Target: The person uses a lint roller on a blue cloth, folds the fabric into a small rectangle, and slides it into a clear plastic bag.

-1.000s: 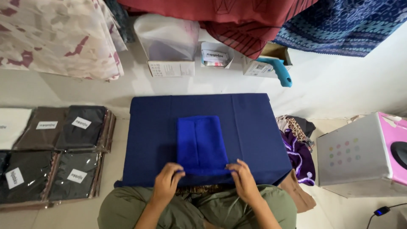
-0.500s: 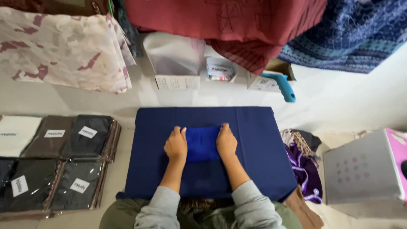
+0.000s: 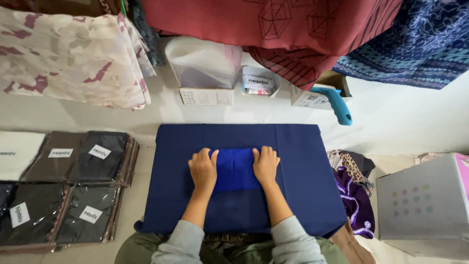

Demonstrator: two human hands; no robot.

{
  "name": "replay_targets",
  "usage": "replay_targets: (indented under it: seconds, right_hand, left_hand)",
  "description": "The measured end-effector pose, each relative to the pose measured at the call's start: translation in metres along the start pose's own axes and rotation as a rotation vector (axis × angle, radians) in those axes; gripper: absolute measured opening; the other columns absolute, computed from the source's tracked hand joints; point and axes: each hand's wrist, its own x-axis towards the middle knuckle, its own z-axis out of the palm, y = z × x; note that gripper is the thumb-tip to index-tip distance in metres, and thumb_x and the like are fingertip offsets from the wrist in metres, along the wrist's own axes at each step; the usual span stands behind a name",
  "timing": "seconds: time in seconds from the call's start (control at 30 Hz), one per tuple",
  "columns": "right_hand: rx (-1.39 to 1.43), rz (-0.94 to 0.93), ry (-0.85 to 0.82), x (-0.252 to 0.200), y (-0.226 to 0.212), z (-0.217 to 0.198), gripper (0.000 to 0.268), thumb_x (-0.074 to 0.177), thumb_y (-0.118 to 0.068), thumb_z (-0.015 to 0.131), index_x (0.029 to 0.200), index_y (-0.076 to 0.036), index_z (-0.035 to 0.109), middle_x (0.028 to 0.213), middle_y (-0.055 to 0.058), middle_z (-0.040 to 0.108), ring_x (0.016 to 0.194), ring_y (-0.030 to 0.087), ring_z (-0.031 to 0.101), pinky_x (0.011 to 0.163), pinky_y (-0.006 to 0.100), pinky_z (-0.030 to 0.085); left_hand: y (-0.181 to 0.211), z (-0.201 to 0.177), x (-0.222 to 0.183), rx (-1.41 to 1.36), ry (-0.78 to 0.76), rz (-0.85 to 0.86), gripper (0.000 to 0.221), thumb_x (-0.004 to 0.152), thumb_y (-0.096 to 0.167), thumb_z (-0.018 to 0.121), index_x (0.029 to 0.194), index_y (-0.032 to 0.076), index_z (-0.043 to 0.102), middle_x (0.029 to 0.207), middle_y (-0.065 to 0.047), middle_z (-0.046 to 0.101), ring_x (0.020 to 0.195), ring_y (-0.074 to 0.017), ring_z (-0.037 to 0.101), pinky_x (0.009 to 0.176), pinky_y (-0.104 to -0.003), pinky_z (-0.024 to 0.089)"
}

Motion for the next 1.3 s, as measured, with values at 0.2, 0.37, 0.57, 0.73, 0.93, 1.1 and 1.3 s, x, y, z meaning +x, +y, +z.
replay_targets:
  seconds: [0.2, 0.37, 0.57, 0.73, 0.93, 1.1, 1.3]
  right_hand:
    - [0.607, 0.033, 0.118, -0.015, 0.006, -0.092, 0.014, 0.107, -0.028, 0.058, 0.115, -0.017, 0.062, 0.094, 0.023, 0.073, 0.095, 0.051, 0.069, 0.076, 0.055, 0.055]
    - [0.595, -0.247, 0.140, -0.080, 0.049, -0.112, 0.014, 0.097, -0.018, 0.071, 0.106, -0.009, 0.067, 0.101, 0.014, 0.077, 0.112, 0.040, 0.070, 0.094, 0.048, 0.055]
    - [0.398, -0.022, -0.093, -0.109, 0.071, -0.078, 0.022, 0.102, -0.038, 0.064, 0.103, -0.017, 0.069, 0.098, 0.009, 0.077, 0.117, 0.037, 0.064, 0.120, 0.055, 0.030]
    - [0.163, 0.072, -0.064, -0.085, 0.039, -0.064, 0.019, 0.103, -0.038, 0.061, 0.100, -0.019, 0.064, 0.083, 0.005, 0.077, 0.093, 0.026, 0.076, 0.123, 0.055, 0.024]
    - [-0.310, -0.093, 0.084, -0.053, -0.003, -0.078, 0.034, 0.083, -0.026, 0.076, 0.115, -0.024, 0.062, 0.096, 0.001, 0.067, 0.097, 0.025, 0.070, 0.115, 0.058, 0.031]
    - [0.211, -0.713, -0.261, -0.023, -0.036, -0.081, 0.039, 0.093, -0.005, 0.055, 0.130, -0.014, 0.060, 0.103, 0.015, 0.065, 0.100, 0.039, 0.069, 0.091, 0.045, 0.054]
    - [0.430, -0.797, -0.413, -0.025, -0.025, -0.102, 0.064, 0.104, -0.049, 0.046, 0.150, -0.004, 0.043, 0.115, 0.016, 0.066, 0.104, 0.033, 0.063, 0.099, 0.042, 0.045]
  left_hand:
    - [0.024, -0.060, 0.022, -0.626, -0.054, 0.065, 0.038, 0.099, 0.049, 0.055, 0.101, 0.011, 0.061, 0.091, -0.004, 0.064, 0.087, -0.0258, 0.069, 0.076, -0.034, 0.058]
    - [0.007, -0.070, -0.035, -0.607, -0.246, 0.139, 0.031, 0.094, 0.045, 0.063, 0.101, 0.015, 0.060, 0.093, 0.000, 0.063, 0.091, -0.0230, 0.070, 0.075, -0.033, 0.060]
    - [0.015, -0.078, -0.064, -0.340, -0.532, -0.014, 0.034, 0.102, 0.051, 0.052, 0.108, 0.018, 0.056, 0.095, -0.004, 0.063, 0.081, -0.0252, 0.073, 0.066, -0.035, 0.063]
    - [0.029, -0.059, -0.053, -0.020, -0.563, -0.127, 0.033, 0.107, 0.054, 0.045, 0.101, 0.022, 0.053, 0.086, 0.000, 0.059, 0.058, -0.0211, 0.069, 0.051, -0.031, 0.059]
    - [0.050, -0.077, -0.031, 0.038, -0.483, -0.195, 0.023, 0.101, 0.041, 0.059, 0.103, 0.019, 0.056, 0.088, 0.000, 0.061, 0.058, -0.0203, 0.072, 0.051, -0.032, 0.060]
    - [0.034, -0.057, -0.038, 0.014, -0.299, 0.002, 0.024, 0.097, 0.038, 0.064, 0.098, 0.014, 0.062, 0.092, -0.007, 0.059, 0.078, -0.0298, 0.068, 0.063, -0.042, 0.057]
    - [0.027, -0.056, -0.044, -0.358, -0.165, 0.100, 0.022, 0.106, 0.030, 0.053, 0.101, 0.010, 0.060, 0.088, -0.008, 0.063, 0.081, -0.0281, 0.064, 0.077, -0.040, 0.053]
